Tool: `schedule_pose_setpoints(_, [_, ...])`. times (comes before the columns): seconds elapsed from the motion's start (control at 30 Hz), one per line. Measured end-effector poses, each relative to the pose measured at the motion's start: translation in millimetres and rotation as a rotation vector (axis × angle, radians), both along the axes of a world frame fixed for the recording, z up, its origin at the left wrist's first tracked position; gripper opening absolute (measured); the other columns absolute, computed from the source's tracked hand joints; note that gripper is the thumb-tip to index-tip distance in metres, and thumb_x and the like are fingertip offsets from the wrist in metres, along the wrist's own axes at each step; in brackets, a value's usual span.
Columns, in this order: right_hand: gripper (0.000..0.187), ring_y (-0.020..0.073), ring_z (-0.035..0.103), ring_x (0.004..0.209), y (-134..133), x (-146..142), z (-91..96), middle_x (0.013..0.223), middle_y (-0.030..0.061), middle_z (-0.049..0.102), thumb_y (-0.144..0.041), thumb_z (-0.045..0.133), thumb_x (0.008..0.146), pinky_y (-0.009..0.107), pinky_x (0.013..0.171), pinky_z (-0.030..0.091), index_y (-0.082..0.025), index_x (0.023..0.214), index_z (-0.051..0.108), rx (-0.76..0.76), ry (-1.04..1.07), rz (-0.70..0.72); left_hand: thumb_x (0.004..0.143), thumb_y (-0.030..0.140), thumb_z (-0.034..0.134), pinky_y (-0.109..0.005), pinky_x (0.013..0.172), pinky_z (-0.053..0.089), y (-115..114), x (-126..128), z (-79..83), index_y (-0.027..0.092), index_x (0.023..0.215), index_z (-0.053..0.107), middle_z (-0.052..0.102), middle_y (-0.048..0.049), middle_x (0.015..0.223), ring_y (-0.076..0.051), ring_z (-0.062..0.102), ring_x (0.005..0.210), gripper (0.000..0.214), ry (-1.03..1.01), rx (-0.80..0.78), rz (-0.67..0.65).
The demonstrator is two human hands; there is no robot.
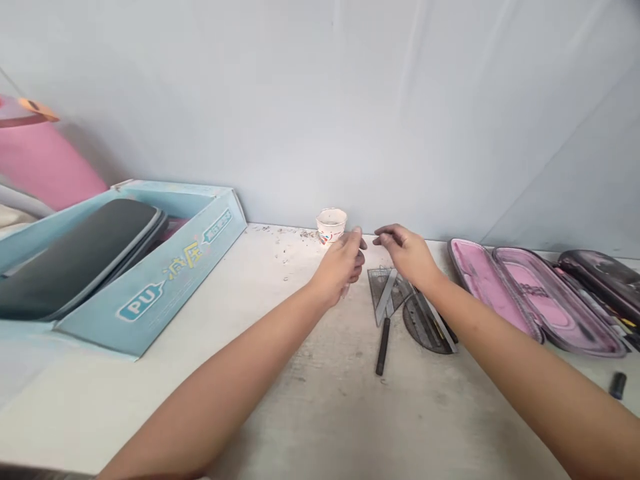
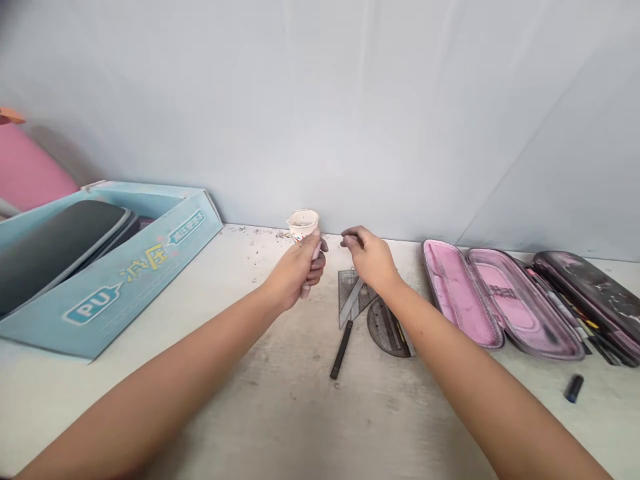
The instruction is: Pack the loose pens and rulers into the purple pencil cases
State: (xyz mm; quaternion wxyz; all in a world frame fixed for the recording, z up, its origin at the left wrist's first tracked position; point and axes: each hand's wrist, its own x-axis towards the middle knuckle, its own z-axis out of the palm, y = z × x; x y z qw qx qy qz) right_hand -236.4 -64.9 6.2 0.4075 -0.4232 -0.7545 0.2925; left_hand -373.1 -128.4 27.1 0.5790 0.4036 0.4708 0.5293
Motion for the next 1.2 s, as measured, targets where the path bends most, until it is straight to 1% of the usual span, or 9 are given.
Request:
schedule_pose_setpoints(0.1, [0.026, 0.0213, 0.059, 0.089, 12.7, 8.8, -13.0, 0.094, 0.0097, 0.066, -0.031, 0.045, 0.085, 0.034, 0.078, 0.040, -0.018, 0.103, 0.058, 0.152, -0.556, -0.116, 0.080, 0.059, 0.043, -0.014, 0.036, 0.021, 13.3, -8.1, -1.6, 0.019, 0.075, 0.044, 0.032, 0.0073, 0.051, -0.003, 0.029, 0.038, 0.040, -0.043, 0.001, -0.019])
schedule_pose_setpoints(0.2, [0.027, 0.0231, 0.057, 0.092, 17.4, 9.9, -15.7, 0.096, 0.0117, 0.066, -0.031, 0.044, 0.087, 0.035, 0.080, 0.039, -0.016, 0.104, 0.057, 0.249, -0.848, -0.082, 0.079, 0.061, 0.044, -0.015, 0.037, 0.025, 15.8, -9.3, -5.3, 0.018, 0.076, 0.045, 0.035, 0.0064, 0.053, -0.004, 0.032, 0.039, 0.043, -0.050, -0.031, -0.049])
schedule_pose_setpoints(0.33, [0.029, 0.0237, 0.050, 0.103, -7.0, 11.6, -2.4, 0.104, 0.0112, 0.063, -0.028, 0.041, 0.088, 0.036, 0.085, 0.038, -0.014, 0.107, 0.057, 0.465, -0.860, 0.093, 0.081, 0.060, 0.042, -0.016, 0.038, 0.027, 8.0, -10.4, -7.4, 0.018, 0.077, 0.045, 0.038, 0.0054, 0.053, -0.005, 0.034, 0.040, 0.042, -0.066, -0.048, -0.038])
schedule_pose_setpoints(0.53, [0.022, 0.0192, 0.052, 0.092, -88.0, 38.1, 2.6, 0.099, 0.0087, 0.062, -0.015, 0.043, 0.085, 0.033, 0.077, 0.041, -0.017, 0.100, 0.059, 0.720, -0.952, 0.641, 0.081, 0.054, 0.046, -0.018, 0.039, 0.029, -7.4, -15.1, -3.9, 0.017, 0.076, 0.045, 0.040, 0.0051, 0.052, -0.005, 0.035, 0.040, 0.038, -0.077, -0.072, 0.047])
schedule_pose_setpoints(0.67, [0.020, 0.0183, 0.053, 0.096, -105.6, 51.9, -9.0, 0.103, 0.0094, 0.061, -0.013, 0.040, 0.087, 0.033, 0.076, 0.043, -0.017, 0.092, 0.059, 0.839, -0.940, 0.705, 0.082, 0.038, 0.047, -0.019, 0.044, 0.035, -22.7, -1.0, -1.8, 0.016, 0.078, 0.048, 0.042, 0.0037, 0.055, -0.007, 0.040, 0.044, 0.023, -0.077, -0.079, 0.092])
schedule_pose_setpoints(0.8, [0.019, 0.0202, 0.056, 0.097, -100.8, 66.7, -10.9, 0.101, 0.0109, 0.062, -0.018, 0.041, 0.086, 0.035, 0.079, 0.046, -0.015, 0.097, 0.056, 0.741, -0.683, 0.480, 0.080, 0.022, 0.044, -0.020, 0.052, 0.040, -41.9, 22.2, -1.5, 0.015, 0.083, 0.051, 0.048, 0.0011, 0.063, -0.008, 0.046, 0.052, 0.010, -0.012, 0.002, 0.115])
schedule_pose_setpoints(0.97, [0.033, 0.0192, 0.061, 0.091, -92.2, 98.9, -3.5, 0.102, 0.0083, 0.062, -0.028, 0.047, 0.084, 0.036, 0.080, 0.049, -0.021, 0.116, 0.044, 0.327, -0.090, 0.057, 0.083, 0.029, 0.045, -0.021, 0.059, 0.041, -53.8, 49.7, -4.5, 0.019, 0.094, 0.052, 0.052, 0.0012, 0.068, -0.010, 0.049, 0.060, 0.017, 0.495, 0.188, 0.009])
schedule_pose_setpoints(1.07, [0.047, 0.0164, 0.062, 0.090, -79.5, 113.2, -1.5, 0.097, 0.0034, 0.062, -0.031, 0.053, 0.081, 0.035, 0.077, 0.052, -0.026, 0.123, 0.031, 0.101, 0.390, -0.041, 0.083, 0.028, 0.044, -0.025, 0.070, 0.042, -49.4, 69.7, -9.0, 0.021, 0.105, 0.052, 0.058, -0.0009, 0.078, -0.014, 0.054, 0.073, 0.024, 0.821, 0.296, -0.027])
schedule_pose_setpoints(1.2, [0.044, 0.0140, 0.061, 0.090, -61.1, 122.2, -6.7, 0.089, -0.0028, 0.059, -0.034, 0.060, 0.075, 0.034, 0.075, 0.054, -0.029, 0.109, 0.034, -0.087, 0.835, -0.078, 0.086, 0.026, 0.039, -0.028, 0.081, 0.042, -37.9, 102.3, -16.8, 0.020, 0.112, 0.050, 0.062, -0.0048, 0.093, -0.018, 0.056, 0.088, 0.029, 1.035, 0.372, -0.078])
